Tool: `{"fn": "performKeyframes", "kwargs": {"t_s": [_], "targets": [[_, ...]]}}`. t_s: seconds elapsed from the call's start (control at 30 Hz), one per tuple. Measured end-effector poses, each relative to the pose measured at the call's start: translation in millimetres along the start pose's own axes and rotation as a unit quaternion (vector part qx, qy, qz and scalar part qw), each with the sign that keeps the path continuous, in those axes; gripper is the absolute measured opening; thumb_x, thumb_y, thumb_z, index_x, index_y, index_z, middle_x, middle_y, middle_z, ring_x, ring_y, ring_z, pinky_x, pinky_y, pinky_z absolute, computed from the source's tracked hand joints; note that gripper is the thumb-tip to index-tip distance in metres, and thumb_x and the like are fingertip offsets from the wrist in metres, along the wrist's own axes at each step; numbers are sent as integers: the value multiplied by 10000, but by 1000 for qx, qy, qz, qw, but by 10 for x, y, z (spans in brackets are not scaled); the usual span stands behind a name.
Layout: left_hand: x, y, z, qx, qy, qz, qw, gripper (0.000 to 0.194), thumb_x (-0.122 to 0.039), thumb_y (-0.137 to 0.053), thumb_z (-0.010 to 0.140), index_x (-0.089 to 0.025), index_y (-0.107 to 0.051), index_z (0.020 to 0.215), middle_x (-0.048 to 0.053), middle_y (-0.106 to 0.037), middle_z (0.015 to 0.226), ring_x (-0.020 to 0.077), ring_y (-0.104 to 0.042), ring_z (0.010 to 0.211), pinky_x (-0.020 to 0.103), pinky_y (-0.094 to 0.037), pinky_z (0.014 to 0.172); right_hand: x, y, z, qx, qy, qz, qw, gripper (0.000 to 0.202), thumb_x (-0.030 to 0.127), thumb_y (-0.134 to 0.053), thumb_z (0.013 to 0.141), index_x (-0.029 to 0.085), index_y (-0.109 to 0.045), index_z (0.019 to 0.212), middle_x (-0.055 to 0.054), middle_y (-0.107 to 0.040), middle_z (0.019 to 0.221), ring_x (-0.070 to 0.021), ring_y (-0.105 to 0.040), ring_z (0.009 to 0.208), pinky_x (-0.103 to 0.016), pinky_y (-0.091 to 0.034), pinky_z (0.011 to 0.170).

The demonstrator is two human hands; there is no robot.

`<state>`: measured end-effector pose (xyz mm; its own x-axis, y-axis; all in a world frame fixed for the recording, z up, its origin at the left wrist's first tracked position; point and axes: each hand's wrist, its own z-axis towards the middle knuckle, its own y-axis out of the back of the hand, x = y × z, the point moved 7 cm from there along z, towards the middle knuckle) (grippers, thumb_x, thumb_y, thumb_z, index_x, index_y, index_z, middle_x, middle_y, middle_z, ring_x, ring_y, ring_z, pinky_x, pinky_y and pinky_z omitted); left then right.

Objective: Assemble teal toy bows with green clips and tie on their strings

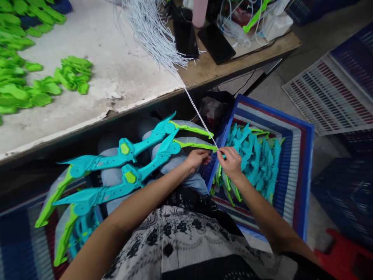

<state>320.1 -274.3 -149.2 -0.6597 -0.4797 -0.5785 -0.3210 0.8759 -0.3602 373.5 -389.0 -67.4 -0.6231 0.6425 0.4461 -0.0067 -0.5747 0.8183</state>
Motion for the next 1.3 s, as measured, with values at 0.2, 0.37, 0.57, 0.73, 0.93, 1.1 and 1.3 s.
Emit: {"fn": "performKeyframes", "kwargs": {"t_s": [0.2, 0.37, 0.57, 0.73, 0.93, 1.1, 1.3], "targets": [[-3, -68, 67, 23, 5, -15, 1000, 147, -43, -505, 844, -80, -646, 827, 46, -661, 685, 86, -597, 548, 228, -472, 595, 14, 60, 21, -1, 9, 3, 1000, 130, 225, -506, 871, 204, -604, 787, -48, -645, 737, -178, -582, 700, -316, -473, 676], [-32, -93, 84, 38, -8, -4, 999, 161, -54, -524, 842, -70, -648, 739, 59, -664, 687, 82, -585, 545, 224, -459, 590, 7, 76, 42, 18, 7, -17, 1000, 140, 213, -503, 866, 207, -599, 764, -43, -643, 725, -175, -570, 690, -313, -462, 673], [-31, -81, 109, 46, -16, 0, 999, 131, -78, -572, 821, -71, -663, 727, 65, -672, 686, 88, -593, 578, 217, -447, 593, -11, 39, 42, 9, -13, 9, 1000, 129, 239, -510, 867, 216, -609, 788, -39, -645, 735, -175, -591, 695, -319, -478, 665], [-20, -89, 122, 57, -17, -2, 998, 78, -111, -635, 786, -72, -670, 728, 72, -680, 714, 91, -591, 578, 232, -447, 604, -74, 36, 29, -9, -55, 24, 998, 122, 262, -522, 863, 219, -611, 793, -33, -640, 729, -160, -583, 633, -305, -469, 601], [-13, -90, 131, 55, -18, -4, 998, 88, -90, -607, 798, -76, -666, 734, 59, -675, 696, 84, -587, 568, 216, -439, 580, -48, 61, 22, 6, -34, 15, 999, 124, 242, -522, 864, 215, -598, 770, -29, -638, 719, -161, -585, 656, -294, -456, 594], [-3, -94, 147, 66, -22, -4, 998, 71, -144, -665, 770, -82, -667, 734, 59, -679, 700, 80, -585, 574, 206, -437, 578, -79, 50, 6, 17, -45, 14, 999, 128, 247, -521, 858, 220, -600, 761, -30, -636, 713, -169, -583, 663, -304, -449, 604], [17, -111, 172, 87, -33, 5, 996, 72, -138, -630, 772, -88, -682, 772, 66, -689, 727, 92, -597, 615, 218, -446, 609, -76, -72, -11, 31, -41, 40, 998, 129, 266, -516, 864, 221, -602, 778, -38, -637, 744, -181, -589, 707, -320, -469, 659]]}}
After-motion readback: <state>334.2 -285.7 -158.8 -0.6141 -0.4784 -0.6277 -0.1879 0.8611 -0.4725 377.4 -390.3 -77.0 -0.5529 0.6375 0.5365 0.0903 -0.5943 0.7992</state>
